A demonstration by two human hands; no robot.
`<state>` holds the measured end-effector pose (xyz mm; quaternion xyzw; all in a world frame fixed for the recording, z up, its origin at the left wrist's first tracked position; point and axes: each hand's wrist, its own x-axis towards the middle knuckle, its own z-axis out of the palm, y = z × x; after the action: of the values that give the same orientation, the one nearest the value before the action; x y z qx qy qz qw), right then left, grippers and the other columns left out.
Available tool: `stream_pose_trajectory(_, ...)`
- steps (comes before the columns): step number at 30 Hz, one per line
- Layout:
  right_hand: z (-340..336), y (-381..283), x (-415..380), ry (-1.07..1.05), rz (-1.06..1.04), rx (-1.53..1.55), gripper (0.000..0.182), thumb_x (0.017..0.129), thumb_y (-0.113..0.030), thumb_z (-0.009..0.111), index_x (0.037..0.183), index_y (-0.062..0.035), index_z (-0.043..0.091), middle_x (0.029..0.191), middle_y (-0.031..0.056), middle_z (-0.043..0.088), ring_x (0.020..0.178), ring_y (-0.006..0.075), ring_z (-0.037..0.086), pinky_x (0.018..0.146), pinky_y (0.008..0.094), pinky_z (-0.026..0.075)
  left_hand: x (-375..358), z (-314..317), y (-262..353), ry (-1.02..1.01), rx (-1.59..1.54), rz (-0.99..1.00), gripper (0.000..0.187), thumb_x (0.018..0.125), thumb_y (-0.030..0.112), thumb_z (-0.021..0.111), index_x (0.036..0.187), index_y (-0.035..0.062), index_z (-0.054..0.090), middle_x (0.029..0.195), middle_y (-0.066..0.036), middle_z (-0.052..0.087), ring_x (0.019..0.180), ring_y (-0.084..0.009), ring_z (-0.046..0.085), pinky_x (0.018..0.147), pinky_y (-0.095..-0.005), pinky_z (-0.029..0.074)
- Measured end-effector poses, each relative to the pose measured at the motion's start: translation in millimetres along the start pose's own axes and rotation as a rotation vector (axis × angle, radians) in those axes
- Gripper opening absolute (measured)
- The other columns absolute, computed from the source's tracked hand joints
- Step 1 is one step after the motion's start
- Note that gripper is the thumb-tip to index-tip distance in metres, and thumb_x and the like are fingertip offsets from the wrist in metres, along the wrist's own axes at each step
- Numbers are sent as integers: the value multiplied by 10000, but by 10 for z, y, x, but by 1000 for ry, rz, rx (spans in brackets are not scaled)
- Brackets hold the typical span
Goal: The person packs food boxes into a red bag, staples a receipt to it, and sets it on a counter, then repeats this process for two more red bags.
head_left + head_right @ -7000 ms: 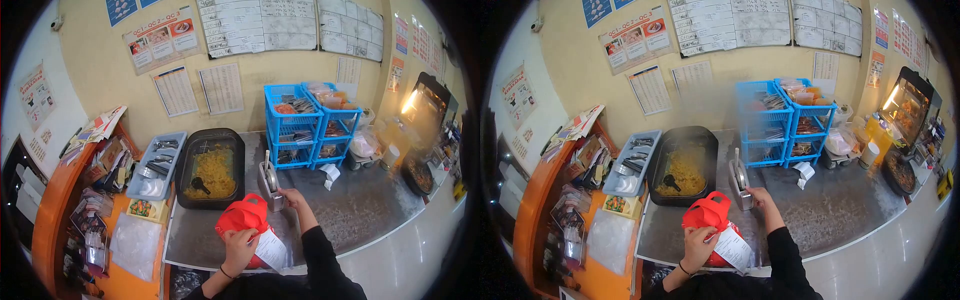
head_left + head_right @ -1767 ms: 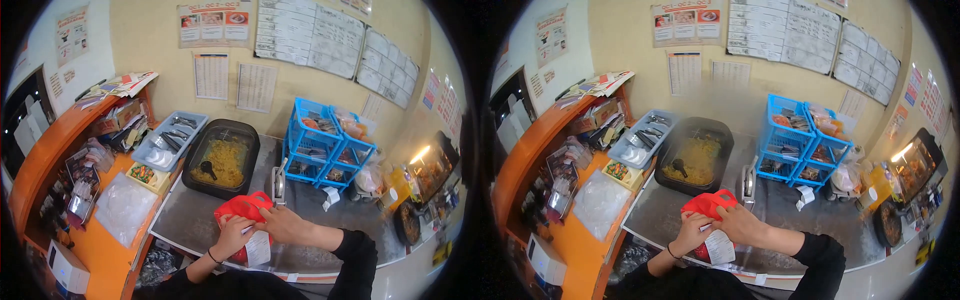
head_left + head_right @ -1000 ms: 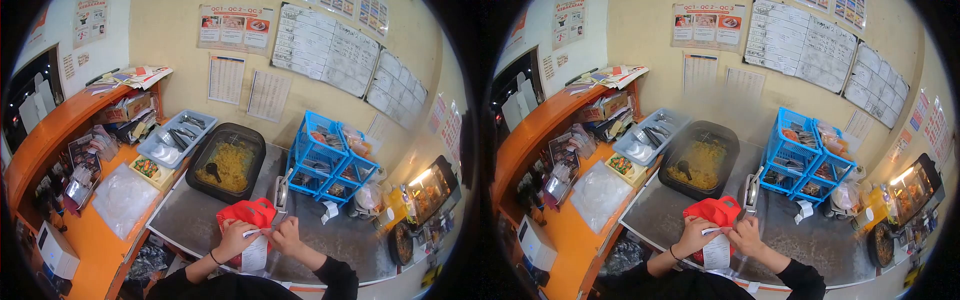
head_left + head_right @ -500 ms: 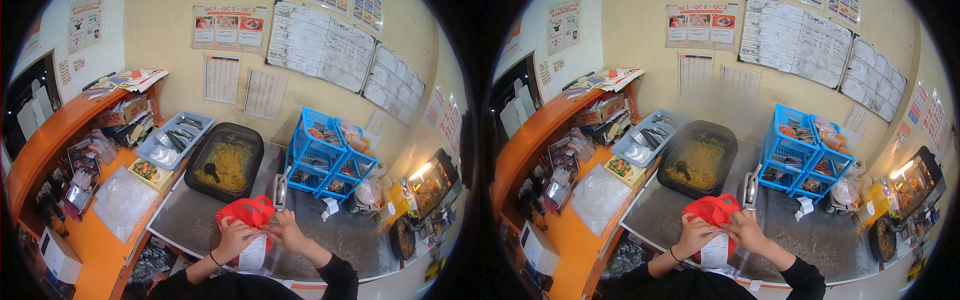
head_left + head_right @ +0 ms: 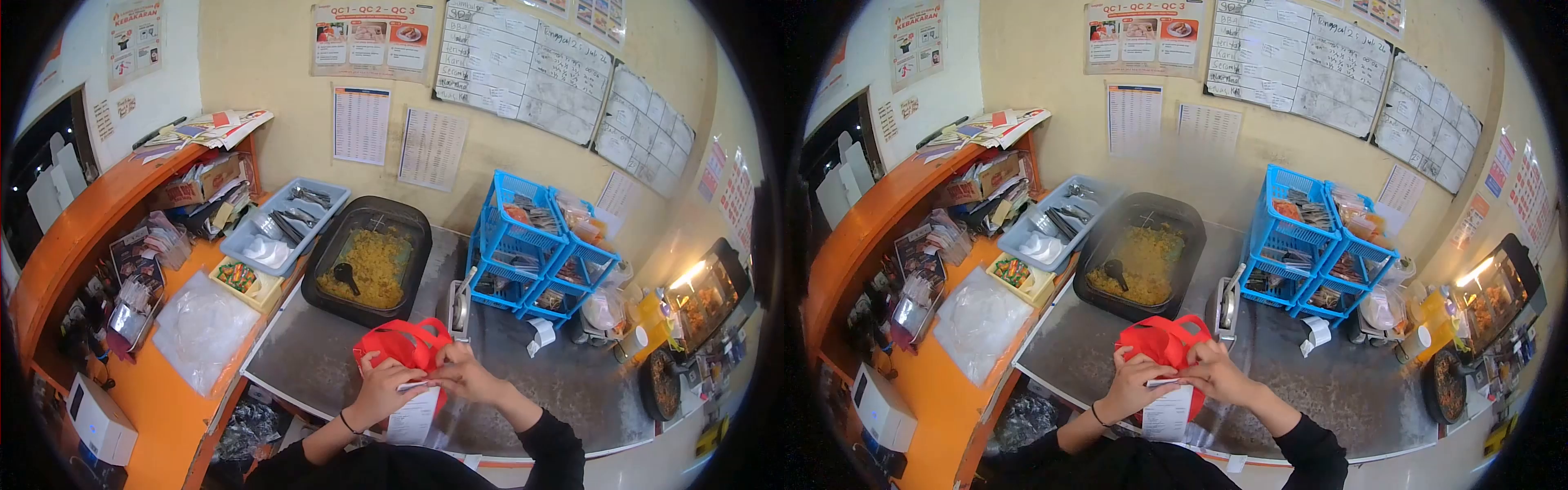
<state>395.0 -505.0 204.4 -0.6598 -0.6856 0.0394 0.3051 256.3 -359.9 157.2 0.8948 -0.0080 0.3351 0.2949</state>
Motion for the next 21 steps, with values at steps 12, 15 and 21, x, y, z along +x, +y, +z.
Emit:
stream_pose_trajectory(12, 634, 1716, -526, 572, 1289, 688, 241, 772, -314, 608, 779, -73, 609, 507, -25, 371, 431, 79, 358, 379, 280, 304, -304, -111, -36, 169, -31, -38, 408, 601, 292, 738, 942, 117, 597, 1051, -72, 489, 996, -253, 428, 896, -427, 252)
stream_pose_trajectory(15, 759, 1977, -515, 609, 1350, 886, 197, 769, -284, 614, 748, -88, 602, 543, -32, 383, 430, 76, 334, 375, 264, 284, -293, -99, 44, 160, -38, -87, 370, 631, 285, 713, 939, 115, 595, 1039, -65, 491, 994, -254, 427, 893, -419, 249)
stream_pose_trajectory(21, 1108, 1771, -420, 1190, 1100, 1024, 176, 774, -209, 611, 683, -84, 529, 584, -11, 456, 476, 83, 388, 434, 257, 313, -53, -162, 74, 70, 96, 6, 284, 667, 278, 674, 896, 129, 596, 967, -23, 524, 964, -187, 467, 914, -446, 197)
